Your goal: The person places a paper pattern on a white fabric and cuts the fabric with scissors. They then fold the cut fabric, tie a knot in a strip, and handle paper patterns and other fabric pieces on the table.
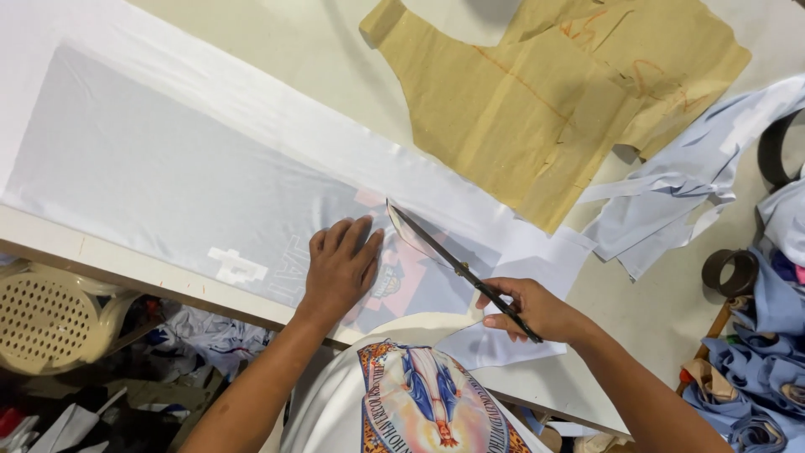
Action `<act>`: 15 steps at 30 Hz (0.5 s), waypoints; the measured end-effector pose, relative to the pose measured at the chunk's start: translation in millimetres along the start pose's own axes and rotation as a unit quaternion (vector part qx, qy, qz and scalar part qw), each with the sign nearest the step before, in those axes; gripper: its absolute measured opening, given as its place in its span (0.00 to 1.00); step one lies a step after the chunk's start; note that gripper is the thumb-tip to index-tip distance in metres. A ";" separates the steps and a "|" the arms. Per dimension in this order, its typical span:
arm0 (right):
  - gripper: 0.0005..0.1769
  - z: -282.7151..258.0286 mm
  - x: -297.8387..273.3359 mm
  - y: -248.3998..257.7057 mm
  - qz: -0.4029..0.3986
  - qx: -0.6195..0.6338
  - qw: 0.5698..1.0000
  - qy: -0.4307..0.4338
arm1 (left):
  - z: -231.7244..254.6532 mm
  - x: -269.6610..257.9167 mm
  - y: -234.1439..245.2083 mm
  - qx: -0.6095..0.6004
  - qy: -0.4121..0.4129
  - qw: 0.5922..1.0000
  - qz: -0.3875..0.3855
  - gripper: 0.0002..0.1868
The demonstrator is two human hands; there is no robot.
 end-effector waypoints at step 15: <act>0.27 26.4 37.8 28.7 0.016 -0.065 0.997 -0.026 | -2.4 0.9 0.4 -0.030 -0.002 0.999 -0.011 0.23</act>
Point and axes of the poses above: each hand's wrist, its own x-axis towards the middle knuckle, its own y-axis out of the back of the hand, z = x × y, the point moved 3 cm from there along x, towards the middle knuckle, and after that the axes turned 14 degrees about y, right-handed, at the moved point
